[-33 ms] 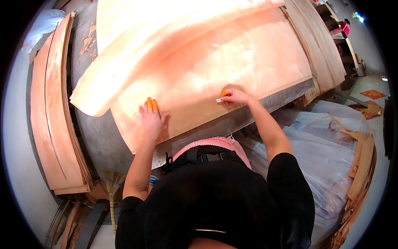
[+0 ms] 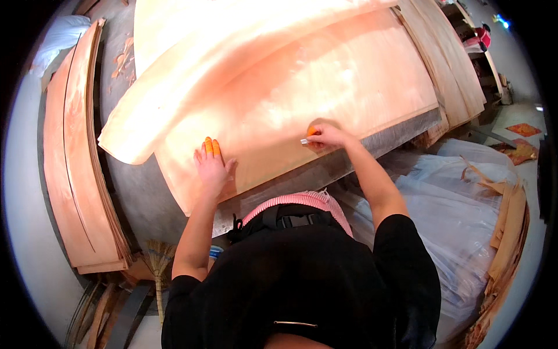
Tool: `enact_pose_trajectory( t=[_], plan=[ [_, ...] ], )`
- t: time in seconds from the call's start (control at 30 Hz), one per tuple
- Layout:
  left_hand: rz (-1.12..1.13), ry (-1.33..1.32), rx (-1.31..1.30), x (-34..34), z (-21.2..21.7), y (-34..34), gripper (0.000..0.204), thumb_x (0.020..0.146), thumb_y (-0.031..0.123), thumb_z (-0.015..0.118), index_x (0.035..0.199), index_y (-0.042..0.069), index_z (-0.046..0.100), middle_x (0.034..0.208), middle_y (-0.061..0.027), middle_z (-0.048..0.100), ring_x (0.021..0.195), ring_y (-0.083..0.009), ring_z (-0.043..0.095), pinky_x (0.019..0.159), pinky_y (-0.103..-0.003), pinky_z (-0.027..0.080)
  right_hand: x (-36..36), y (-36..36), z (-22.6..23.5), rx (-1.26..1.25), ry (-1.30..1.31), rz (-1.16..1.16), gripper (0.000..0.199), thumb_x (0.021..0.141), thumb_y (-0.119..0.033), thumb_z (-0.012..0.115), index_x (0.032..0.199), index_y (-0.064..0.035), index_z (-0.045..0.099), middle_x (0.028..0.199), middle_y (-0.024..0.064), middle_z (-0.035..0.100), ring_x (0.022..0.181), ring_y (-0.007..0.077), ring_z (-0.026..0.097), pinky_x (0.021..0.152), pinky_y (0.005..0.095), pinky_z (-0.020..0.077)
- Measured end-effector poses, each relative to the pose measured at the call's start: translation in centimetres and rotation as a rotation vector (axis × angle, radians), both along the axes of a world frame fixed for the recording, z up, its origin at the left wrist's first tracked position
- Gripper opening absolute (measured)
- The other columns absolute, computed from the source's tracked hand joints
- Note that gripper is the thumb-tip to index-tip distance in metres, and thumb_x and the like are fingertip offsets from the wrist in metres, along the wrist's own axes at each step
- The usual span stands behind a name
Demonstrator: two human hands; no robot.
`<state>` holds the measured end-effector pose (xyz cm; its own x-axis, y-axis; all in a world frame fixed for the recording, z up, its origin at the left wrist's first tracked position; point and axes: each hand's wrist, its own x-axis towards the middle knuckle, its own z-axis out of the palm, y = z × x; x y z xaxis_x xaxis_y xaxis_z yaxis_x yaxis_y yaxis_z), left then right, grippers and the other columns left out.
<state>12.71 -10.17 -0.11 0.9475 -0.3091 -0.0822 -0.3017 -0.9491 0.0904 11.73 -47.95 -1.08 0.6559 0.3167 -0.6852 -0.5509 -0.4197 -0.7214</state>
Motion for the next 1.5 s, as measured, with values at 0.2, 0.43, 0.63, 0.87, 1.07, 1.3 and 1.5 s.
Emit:
enact_pose_trajectory(
  t=[0.2,0.43,0.63,0.87,1.07,1.3,1.5],
  plan=[
    [-0.006,-0.023,-0.044,-0.1,-0.4,-0.2,0.078,0.075,0.048,0.059,0.129,-0.003,0.037,0.136,-0.0188,0.034,0.127,-0.0305,0.030,0.104,-0.049,0.019,0.2,3.8,-0.3,-0.387,-0.374,0.111,0.027,0.078,-0.033,0.064,0.072,-0.0068,0.061,0.060,0.0041,0.059,0.052,0.0136,0.055,0.050,0.0281,0.0435],
    [0.019,-0.028,-0.067,-0.3,-0.8,-0.4,0.078,0.075,0.048,0.059,0.129,-0.003,0.035,0.137,-0.0186,0.033,0.126,-0.0304,0.031,0.098,-0.047,0.025,0.4,4.5,0.4,-0.804,-0.506,0.235,0.034,0.072,-0.045,0.062,0.065,-0.0110,0.063,0.064,0.0099,0.060,0.062,0.0238,0.059,0.057,0.0369,0.0456],
    [0.023,-0.057,-0.084,-0.7,-1.2,-0.3,0.077,0.077,0.048,0.057,0.131,-0.002,0.034,0.139,-0.0173,0.030,0.128,-0.0287,0.028,0.097,-0.046,0.026,-0.2,3.3,-0.1,-0.589,-0.418,0.176,0.030,0.074,-0.041,0.061,0.073,-0.0110,0.064,0.070,0.0104,0.061,0.068,0.0255,0.060,0.061,0.0385,0.0461],
    [0.019,-0.060,-0.089,-0.8,-1.3,-0.2,0.077,0.078,0.048,0.056,0.132,-0.002,0.033,0.139,-0.0169,0.030,0.129,-0.0285,0.027,0.098,-0.046,0.026,-0.3,3.4,-0.2,-0.637,-0.460,0.194,0.029,0.074,-0.039,0.062,0.077,-0.0106,0.063,0.070,0.0104,0.061,0.068,0.0262,0.060,0.060,0.0382,0.0464],
    [0.026,-0.057,-0.082,-0.9,-1.5,-0.2,0.077,0.078,0.047,0.056,0.133,-0.002,0.031,0.140,-0.0166,0.028,0.129,-0.0283,0.026,0.099,-0.046,0.025,-1.1,2.9,1.4,-0.887,-0.507,0.123,0.032,0.074,-0.041,0.062,0.078,-0.0094,0.061,0.066,0.0110,0.061,0.063,0.0280,0.060,0.058,0.0390,0.0464],
    [0.041,-0.022,-0.094,-1.0,-1.0,-0.5,0.078,0.079,0.046,0.056,0.134,-0.002,0.029,0.141,-0.0169,0.027,0.129,-0.0301,0.026,0.101,-0.047,0.023,-6.2,4.3,-0.3,-0.640,-1.109,-0.206,0.031,0.082,-0.016,0.048,0.108,0.0000,0.055,0.104,0.0170,0.058,0.099,0.0297,0.054,0.088,0.0388,0.0410],
    [0.027,-0.033,-0.104,-1.0,-1.0,-0.6,0.078,0.079,0.046,0.056,0.134,-0.002,0.029,0.141,-0.0172,0.027,0.129,-0.0311,0.025,0.100,-0.049,0.024,-8.9,8.7,0.4,-0.556,-1.133,0.118,0.043,0.080,-0.009,0.045,0.122,-0.0005,0.045,0.124,0.0150,0.047,0.116,0.0288,0.043,0.100,0.0391,0.0308]
  ],
)
